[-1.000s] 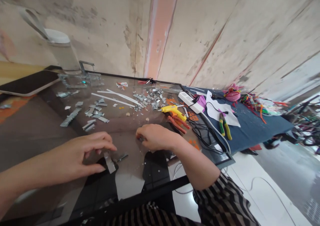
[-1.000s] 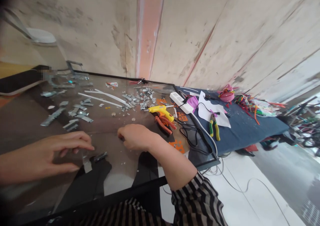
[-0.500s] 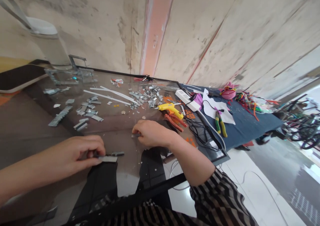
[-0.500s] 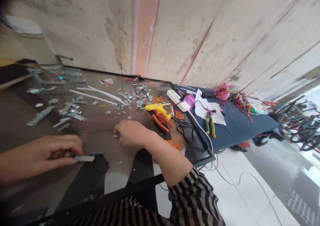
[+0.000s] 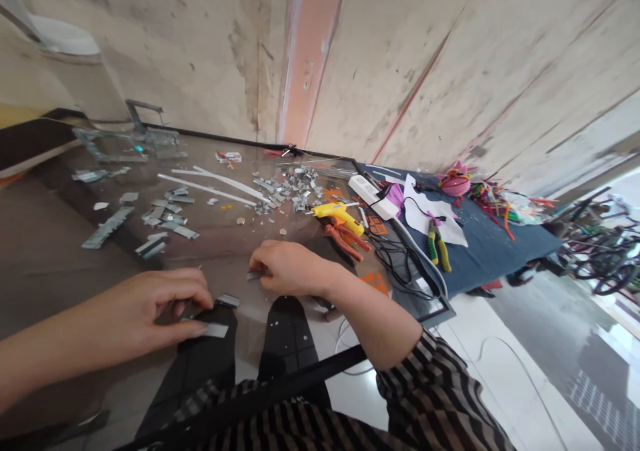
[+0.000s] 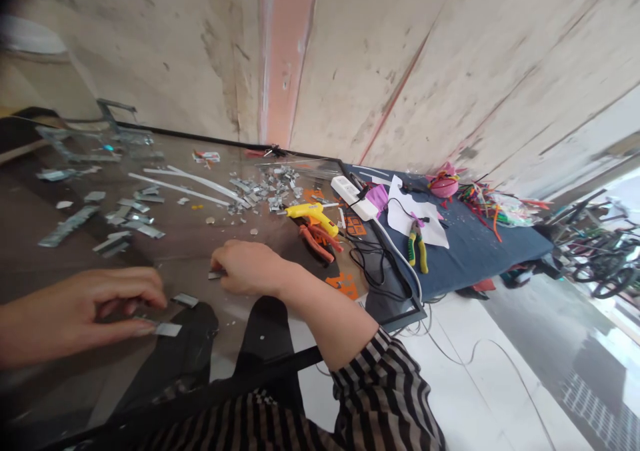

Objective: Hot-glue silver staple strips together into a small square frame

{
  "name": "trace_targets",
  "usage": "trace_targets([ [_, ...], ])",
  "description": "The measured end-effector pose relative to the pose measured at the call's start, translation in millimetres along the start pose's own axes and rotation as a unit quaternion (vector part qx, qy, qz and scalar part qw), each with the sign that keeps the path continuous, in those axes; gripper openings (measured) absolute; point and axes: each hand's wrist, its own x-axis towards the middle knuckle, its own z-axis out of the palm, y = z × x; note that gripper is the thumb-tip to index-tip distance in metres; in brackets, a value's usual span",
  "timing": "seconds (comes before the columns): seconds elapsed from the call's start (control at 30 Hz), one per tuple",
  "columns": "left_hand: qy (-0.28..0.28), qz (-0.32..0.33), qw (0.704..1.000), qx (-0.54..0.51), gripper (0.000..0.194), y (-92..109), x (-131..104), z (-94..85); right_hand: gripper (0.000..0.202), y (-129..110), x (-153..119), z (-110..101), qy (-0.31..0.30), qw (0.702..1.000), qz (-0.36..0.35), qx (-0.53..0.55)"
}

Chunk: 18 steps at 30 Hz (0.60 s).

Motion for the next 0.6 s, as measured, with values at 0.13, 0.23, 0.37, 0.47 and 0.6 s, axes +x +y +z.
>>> trace_targets([
  [0.13,0.052,-0.004,0.999,0.005,0.028,1.5,11.2,5.2,0.026,0.5,1.3,1.9,0.006,1.000,0.003,0.004],
  [0.23,0.056,-0.024,0.998,-0.024,0.028,0.1,17.5,11.3,0.028,0.2,1.7,2.4,0.010,1.000,0.010,0.006],
  [0.37,0.070,-0.066,0.993,-0.070,0.028,2.6,23.8,12.6,0.028,-1.1,0.6,0.5,0.004,1.000,0.008,0.002],
  [0.47,0.089,-0.112,0.984,-0.103,0.035,7.9,28.6,7.2,0.027,-1.1,-1.8,-2.8,-0.007,1.000,0.008,-0.003],
  [0.6,0.098,-0.171,0.968,-0.154,0.039,14.7,35.5,-0.4,0.022,1.5,-4.7,-7.1,0.016,0.999,-0.005,0.044],
])
